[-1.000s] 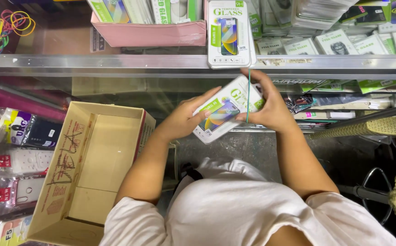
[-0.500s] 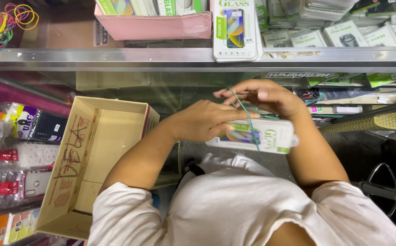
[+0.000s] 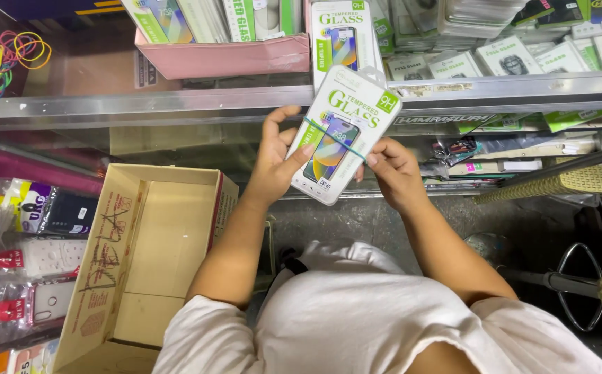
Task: Bundling tempered glass screen protector packages with rubber bands and organizing them within a display case.
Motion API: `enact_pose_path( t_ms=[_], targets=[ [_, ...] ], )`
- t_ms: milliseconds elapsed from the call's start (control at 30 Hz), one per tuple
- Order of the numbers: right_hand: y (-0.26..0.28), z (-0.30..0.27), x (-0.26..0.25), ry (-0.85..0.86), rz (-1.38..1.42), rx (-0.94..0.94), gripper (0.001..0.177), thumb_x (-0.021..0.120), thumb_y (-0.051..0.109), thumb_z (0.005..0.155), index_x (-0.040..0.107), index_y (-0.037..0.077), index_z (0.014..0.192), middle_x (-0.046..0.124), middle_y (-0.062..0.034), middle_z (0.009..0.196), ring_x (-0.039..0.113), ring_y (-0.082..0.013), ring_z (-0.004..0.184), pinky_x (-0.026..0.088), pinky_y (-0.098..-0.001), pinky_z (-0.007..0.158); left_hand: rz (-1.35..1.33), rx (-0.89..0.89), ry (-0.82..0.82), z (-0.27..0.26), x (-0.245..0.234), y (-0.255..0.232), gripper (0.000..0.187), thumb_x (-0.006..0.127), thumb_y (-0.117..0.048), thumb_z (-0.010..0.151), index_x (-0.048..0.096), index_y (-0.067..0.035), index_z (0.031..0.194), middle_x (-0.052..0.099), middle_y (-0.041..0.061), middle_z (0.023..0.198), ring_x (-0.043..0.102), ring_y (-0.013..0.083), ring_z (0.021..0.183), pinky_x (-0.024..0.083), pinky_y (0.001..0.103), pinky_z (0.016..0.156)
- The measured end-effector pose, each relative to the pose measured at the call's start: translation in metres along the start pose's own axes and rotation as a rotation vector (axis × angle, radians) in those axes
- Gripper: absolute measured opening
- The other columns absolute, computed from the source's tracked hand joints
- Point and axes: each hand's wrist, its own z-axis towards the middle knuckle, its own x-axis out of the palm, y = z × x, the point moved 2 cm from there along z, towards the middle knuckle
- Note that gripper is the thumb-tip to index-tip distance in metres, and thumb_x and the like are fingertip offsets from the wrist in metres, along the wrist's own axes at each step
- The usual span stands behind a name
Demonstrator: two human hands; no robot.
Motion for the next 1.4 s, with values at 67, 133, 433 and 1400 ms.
enact_pose_path(
  t_ms=[67, 133, 433, 1400],
  targets=[
    [0.008, -0.001, 0.005, -0.016, -0.072, -0.030, 0.016, 0.061, 0.006, 0.113, 0.058, -0.005, 0.125, 0.071, -0.0153, 0.098, 0.068, -0.0207, 0.091, 0.055, -0.0348, 0.087, -0.039, -0.024, -0.051, 0.002, 0.009, -0.012, 0.064, 0.062, -0.008, 0.101, 0.026, -0.004, 0.154, 0.065, 0.017, 0.123, 0.063, 0.0181, 0.115, 0.050, 0.032, 0.102],
    [0.029, 0.004, 0.021, -0.050, -0.081, -0.045, 0.032, 0.062, 0.004, 0.107, 0.050, -0.001, 0.136, 0.071, -0.0150, 0.099, 0.068, -0.0205, 0.088, 0.055, -0.0348, 0.084, -0.036, -0.032, -0.048, 0.000, 0.009, 0.001, 0.059, 0.061, -0.007, 0.103, 0.031, 0.000, 0.152, 0.064, 0.018, 0.127, 0.062, 0.0186, 0.119, 0.050, 0.032, 0.105],
    [0.035, 0.004, 0.004, -0.268, 0.052, -0.141, 0.048, 0.064, -0.006, 0.101, 0.048, -0.001, 0.146, 0.072, -0.0160, 0.104, 0.069, -0.0226, 0.093, 0.057, -0.0371, 0.090, -0.079, 0.035, -0.165, -0.002, 0.024, 0.040, 0.039, 0.060, -0.004, 0.105, 0.038, 0.004, 0.137, 0.066, 0.024, 0.128, 0.064, 0.0200, 0.118, 0.052, 0.035, 0.105],
    [0.128, -0.033, -0.062, -0.542, -0.237, -0.318, 0.054, 0.054, 0.004, 0.106, 0.035, 0.003, 0.156, 0.067, -0.0141, 0.125, 0.067, -0.0167, 0.089, 0.054, -0.0268, 0.058, -0.024, -0.031, -0.032, 0.061, 0.169, 0.080, 0.070, 0.059, -0.011, 0.107, 0.017, -0.005, 0.163, 0.057, 0.020, 0.135, 0.062, 0.0171, 0.113, 0.053, 0.031, 0.095]
  ],
)
